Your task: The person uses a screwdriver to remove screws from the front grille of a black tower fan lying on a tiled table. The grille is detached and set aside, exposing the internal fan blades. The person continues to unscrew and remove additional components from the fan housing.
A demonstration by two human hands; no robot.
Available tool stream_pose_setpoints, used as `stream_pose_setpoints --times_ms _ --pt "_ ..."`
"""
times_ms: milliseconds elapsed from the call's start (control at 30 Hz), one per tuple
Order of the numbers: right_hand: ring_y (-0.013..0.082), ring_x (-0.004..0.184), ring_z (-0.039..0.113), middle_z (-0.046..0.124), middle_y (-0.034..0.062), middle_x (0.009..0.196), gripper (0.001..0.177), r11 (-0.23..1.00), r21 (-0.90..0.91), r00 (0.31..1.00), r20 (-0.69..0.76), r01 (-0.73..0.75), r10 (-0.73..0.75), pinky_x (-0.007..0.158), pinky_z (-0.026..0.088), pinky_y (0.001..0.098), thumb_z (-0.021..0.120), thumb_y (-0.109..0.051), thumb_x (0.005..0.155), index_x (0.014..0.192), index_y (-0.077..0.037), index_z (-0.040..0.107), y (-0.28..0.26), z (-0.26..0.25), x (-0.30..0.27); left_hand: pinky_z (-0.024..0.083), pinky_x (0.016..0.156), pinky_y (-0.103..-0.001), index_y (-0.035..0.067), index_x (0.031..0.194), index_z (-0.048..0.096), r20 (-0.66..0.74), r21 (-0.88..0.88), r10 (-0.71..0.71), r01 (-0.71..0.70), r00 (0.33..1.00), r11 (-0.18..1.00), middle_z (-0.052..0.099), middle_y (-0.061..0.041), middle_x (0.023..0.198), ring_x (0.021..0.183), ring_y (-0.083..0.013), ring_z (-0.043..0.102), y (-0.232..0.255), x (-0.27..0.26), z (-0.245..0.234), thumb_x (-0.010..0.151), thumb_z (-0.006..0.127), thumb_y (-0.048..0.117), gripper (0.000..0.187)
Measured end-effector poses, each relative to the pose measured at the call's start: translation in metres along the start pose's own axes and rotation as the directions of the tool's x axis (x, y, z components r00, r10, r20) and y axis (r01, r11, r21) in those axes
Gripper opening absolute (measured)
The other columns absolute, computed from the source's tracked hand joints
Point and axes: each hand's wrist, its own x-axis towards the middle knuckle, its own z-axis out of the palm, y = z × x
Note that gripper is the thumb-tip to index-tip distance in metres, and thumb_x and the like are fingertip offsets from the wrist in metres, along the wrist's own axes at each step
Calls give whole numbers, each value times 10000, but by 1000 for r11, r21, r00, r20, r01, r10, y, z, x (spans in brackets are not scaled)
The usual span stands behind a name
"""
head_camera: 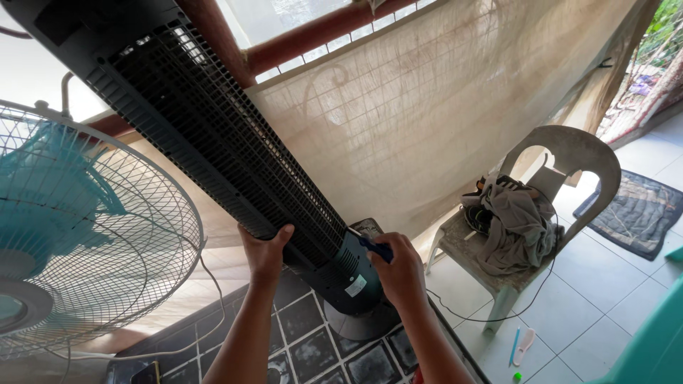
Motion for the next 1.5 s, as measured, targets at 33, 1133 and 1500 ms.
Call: stream_pose_setpoints --times_ms 33,1133,1500 --pt "258 985 731 723 94 1099 304 994 56 996 11 -93 93 855 579 401 760 -237 858 1122 -115 670 1 0 2 500 1063 -378 11 1449 338 27 -31 13 -12 1000 999 575 -111 1297 1209 -235 584 1 0 0 741 897 245 931" --pt "270 711 697 711 172 856 428 956 -35 955 49 -291 293 671 547 412 621 -432 971 1195 -70 582 5 -4 13 560 1015 -384 6 1404 428 198 -180 58 -22 979 983 661 -114 1247 1164 -235 659 11 7 -8 751 918 278 860" --pt "188 752 687 687 83 981 359 981 78 981 86 -178 171 651 567 351 596 -375 981 1132 -50 586 36 3 17 571 1002 -381 59 1354 505 333 -265 -93 188 938 946 689 -84 1179 1155 -219 670 32 9 -10 701 910 285 801"
